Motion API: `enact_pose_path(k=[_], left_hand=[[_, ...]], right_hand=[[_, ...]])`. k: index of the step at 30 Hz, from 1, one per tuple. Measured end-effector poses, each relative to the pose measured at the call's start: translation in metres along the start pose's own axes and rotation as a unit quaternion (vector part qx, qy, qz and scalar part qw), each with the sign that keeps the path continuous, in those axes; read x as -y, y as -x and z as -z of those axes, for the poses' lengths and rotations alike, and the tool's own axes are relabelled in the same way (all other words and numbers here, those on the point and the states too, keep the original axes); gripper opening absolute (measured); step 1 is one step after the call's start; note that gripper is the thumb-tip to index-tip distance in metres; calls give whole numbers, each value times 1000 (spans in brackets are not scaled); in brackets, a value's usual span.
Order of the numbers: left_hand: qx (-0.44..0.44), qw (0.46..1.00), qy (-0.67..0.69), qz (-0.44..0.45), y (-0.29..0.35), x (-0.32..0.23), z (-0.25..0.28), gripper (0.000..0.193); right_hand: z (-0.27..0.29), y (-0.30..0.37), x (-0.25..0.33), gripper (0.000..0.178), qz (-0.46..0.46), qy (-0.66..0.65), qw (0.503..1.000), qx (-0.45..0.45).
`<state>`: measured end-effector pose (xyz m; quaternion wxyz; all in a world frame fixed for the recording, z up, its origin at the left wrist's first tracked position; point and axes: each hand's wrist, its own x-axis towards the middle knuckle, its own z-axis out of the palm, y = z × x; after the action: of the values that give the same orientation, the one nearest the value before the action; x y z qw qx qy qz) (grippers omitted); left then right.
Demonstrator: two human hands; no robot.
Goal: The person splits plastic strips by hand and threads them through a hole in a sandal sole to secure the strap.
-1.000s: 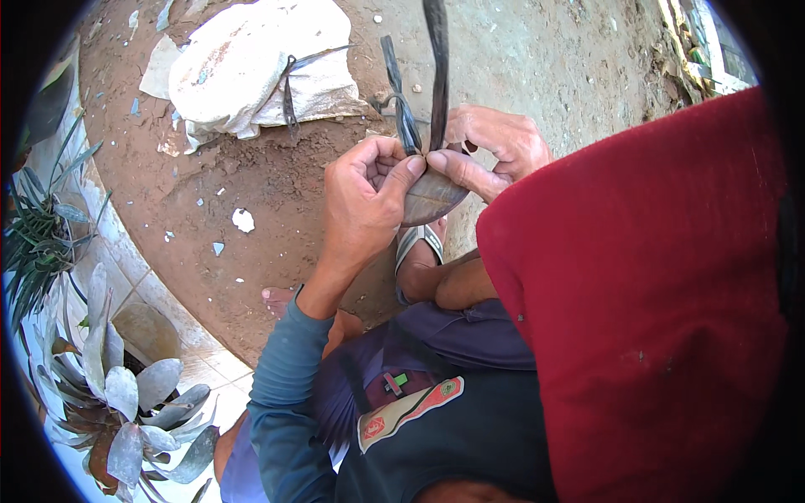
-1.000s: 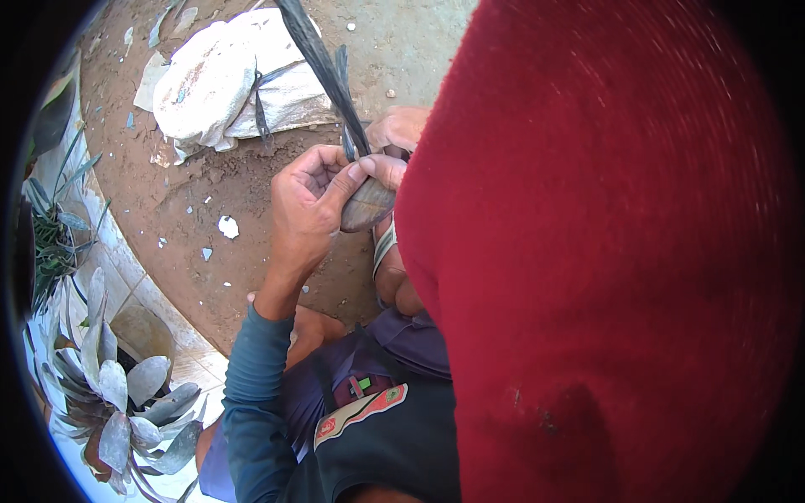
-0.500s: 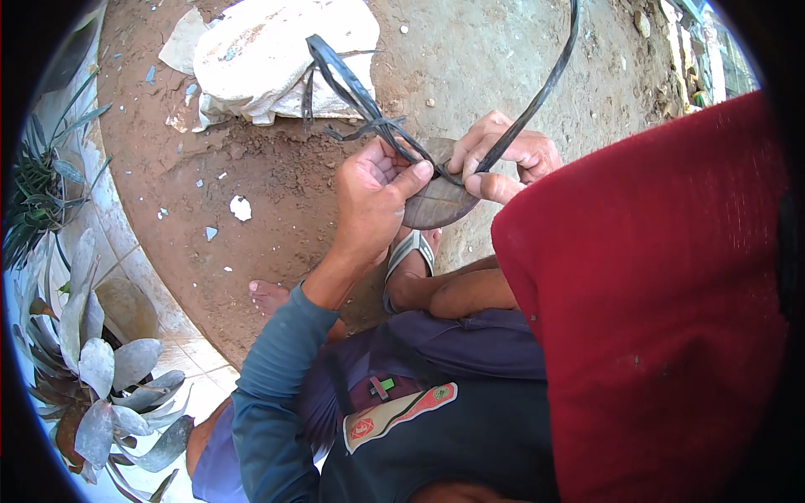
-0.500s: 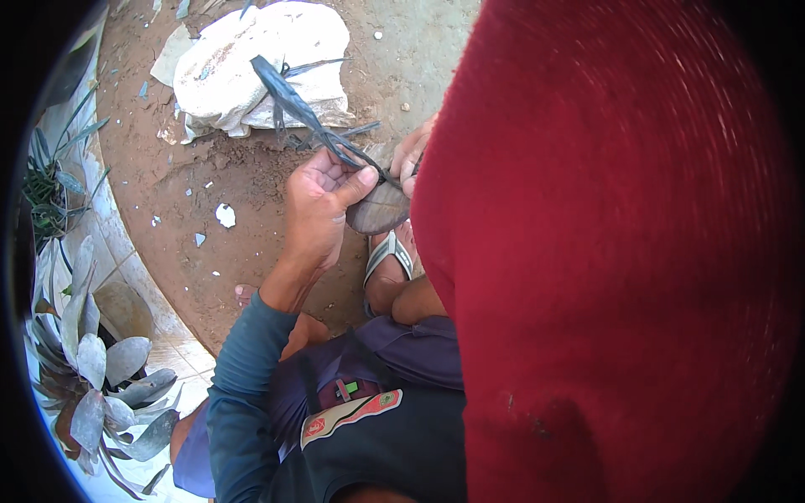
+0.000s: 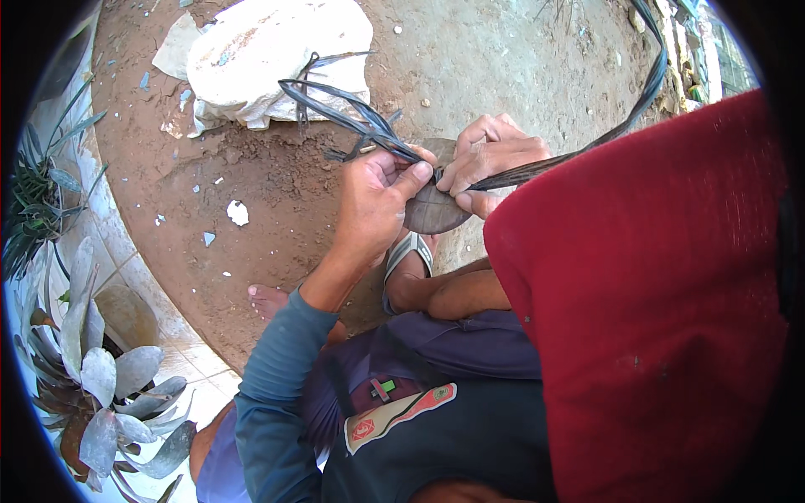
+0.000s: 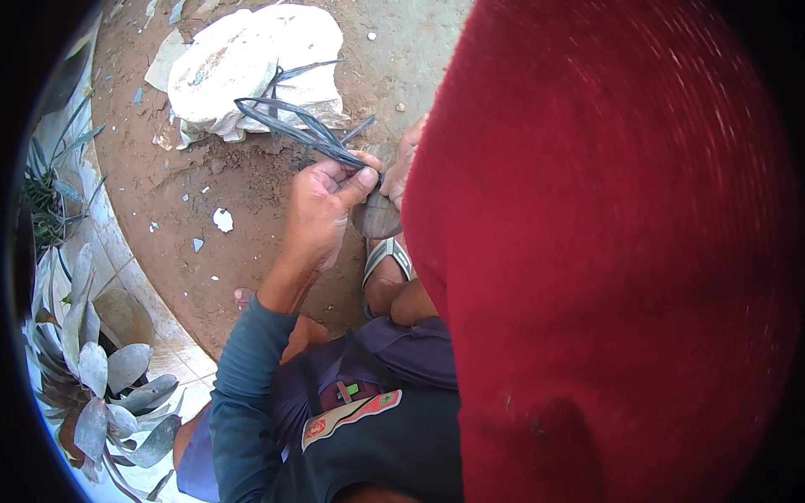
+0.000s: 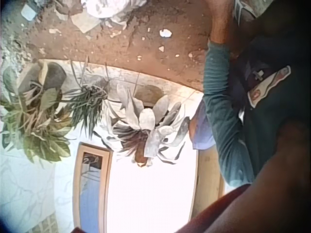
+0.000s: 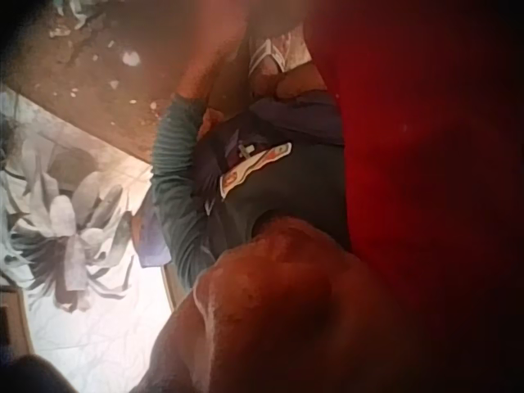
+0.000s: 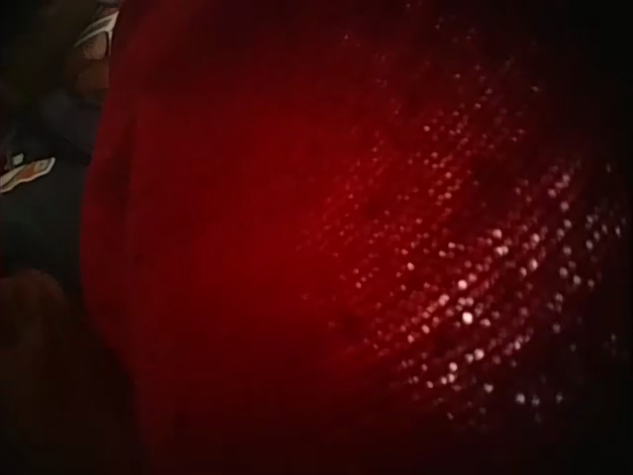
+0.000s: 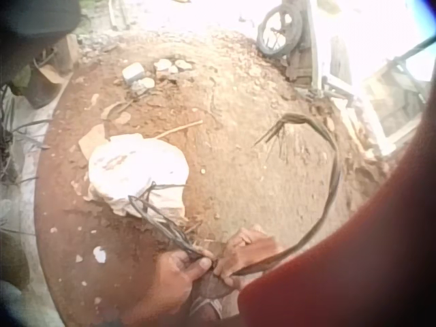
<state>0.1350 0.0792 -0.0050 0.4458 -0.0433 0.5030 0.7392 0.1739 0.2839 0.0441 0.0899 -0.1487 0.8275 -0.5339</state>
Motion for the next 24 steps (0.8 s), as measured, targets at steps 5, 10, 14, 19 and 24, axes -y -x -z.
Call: enact_pose_path(k=[5,10,14,19,24], left_hand=[[-26,998,45,-40,2,11,-1,14],[-27,995,60,-74,1,15,-5,11],[-49,990,74,-111,0,27,-12,11],[-65,978,101,-171,1,38,-14,8],[-45,976,66,-202,3,37,-11,14]], right_hand=[[0,-6,19,7,-51,23,998,-2],[1,0,30,11,-153,-46,983,-90],[13,2,15,10,-165,-31,982,-91],[20,-18,17,13,-236,-20,967,-88],[29,-28,-14,12,-269,7,963,-13]])
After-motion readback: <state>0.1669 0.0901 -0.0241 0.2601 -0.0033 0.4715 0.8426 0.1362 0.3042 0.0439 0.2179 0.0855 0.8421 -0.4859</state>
